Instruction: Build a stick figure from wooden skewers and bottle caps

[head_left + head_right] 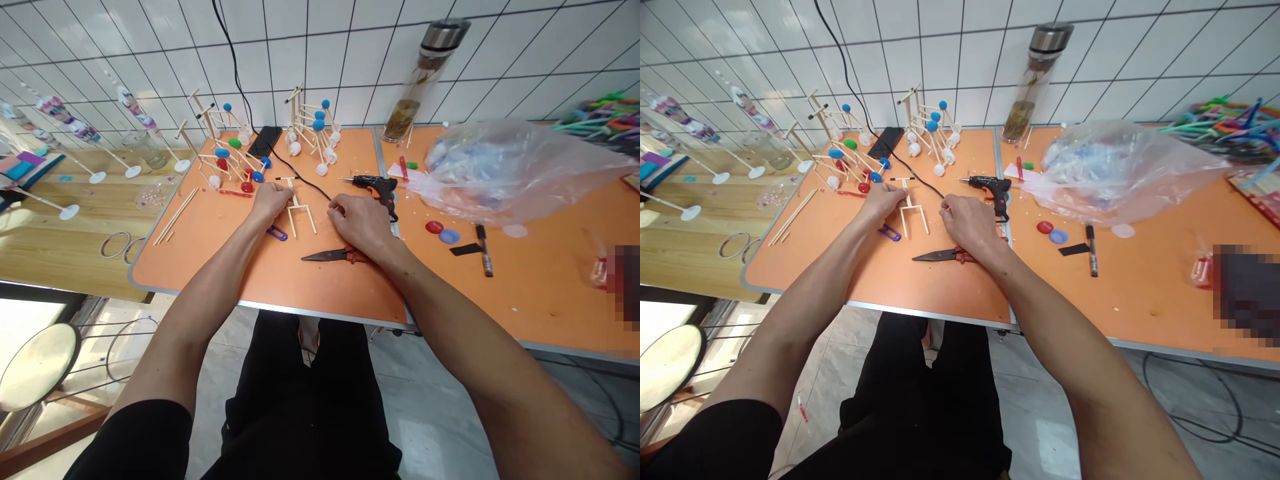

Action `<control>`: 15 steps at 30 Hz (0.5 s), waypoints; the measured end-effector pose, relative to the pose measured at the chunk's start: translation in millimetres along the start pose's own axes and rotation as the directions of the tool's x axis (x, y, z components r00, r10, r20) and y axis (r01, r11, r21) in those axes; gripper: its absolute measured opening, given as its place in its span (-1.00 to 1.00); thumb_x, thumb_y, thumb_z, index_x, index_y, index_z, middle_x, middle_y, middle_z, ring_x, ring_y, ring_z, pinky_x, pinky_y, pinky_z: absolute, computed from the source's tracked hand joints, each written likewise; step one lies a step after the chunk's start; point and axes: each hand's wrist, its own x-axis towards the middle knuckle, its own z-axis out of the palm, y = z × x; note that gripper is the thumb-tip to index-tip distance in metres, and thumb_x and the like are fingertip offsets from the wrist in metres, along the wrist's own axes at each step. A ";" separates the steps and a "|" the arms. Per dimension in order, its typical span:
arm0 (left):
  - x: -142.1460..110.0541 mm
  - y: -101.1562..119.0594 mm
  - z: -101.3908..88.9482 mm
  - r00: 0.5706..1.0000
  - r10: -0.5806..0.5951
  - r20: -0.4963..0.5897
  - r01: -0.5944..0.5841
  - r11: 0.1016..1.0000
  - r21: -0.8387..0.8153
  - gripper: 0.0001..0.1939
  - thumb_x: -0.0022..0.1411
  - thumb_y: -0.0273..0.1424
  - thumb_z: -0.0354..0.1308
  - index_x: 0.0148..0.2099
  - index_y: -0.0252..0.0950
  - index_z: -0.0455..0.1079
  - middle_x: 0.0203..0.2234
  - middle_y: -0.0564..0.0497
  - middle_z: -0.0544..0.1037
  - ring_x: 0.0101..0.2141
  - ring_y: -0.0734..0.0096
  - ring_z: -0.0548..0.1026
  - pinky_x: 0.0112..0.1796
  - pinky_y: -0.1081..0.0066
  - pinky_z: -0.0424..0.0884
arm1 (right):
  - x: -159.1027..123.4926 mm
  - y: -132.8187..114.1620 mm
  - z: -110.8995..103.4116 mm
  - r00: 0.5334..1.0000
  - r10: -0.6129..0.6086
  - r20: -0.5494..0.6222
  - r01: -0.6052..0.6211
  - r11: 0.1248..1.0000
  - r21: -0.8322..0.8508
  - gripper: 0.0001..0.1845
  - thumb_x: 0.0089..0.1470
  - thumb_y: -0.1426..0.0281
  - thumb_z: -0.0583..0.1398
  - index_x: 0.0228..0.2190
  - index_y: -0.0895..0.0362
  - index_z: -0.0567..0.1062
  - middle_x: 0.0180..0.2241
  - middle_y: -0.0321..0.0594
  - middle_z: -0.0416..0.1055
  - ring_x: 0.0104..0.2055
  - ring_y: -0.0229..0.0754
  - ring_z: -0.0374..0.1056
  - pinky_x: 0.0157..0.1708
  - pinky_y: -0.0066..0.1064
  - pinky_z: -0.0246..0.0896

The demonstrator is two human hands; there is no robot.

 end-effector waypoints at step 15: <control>8.5 -9.5 -0.5 0.998 0.054 -0.017 -0.053 0.996 0.067 -0.65 0.39 -0.29 0.30 -0.48 -0.26 0.57 -0.65 0.05 0.35 -0.51 0.37 0.33 -0.39 0.32 0.18 | -0.9 -2.9 -2.7 1.000 0.013 0.027 -0.013 1.000 -0.004 -0.61 0.46 0.30 0.14 0.06 0.07 0.74 0.05 -0.02 0.76 0.12 0.21 0.62 -0.18 -0.19 0.19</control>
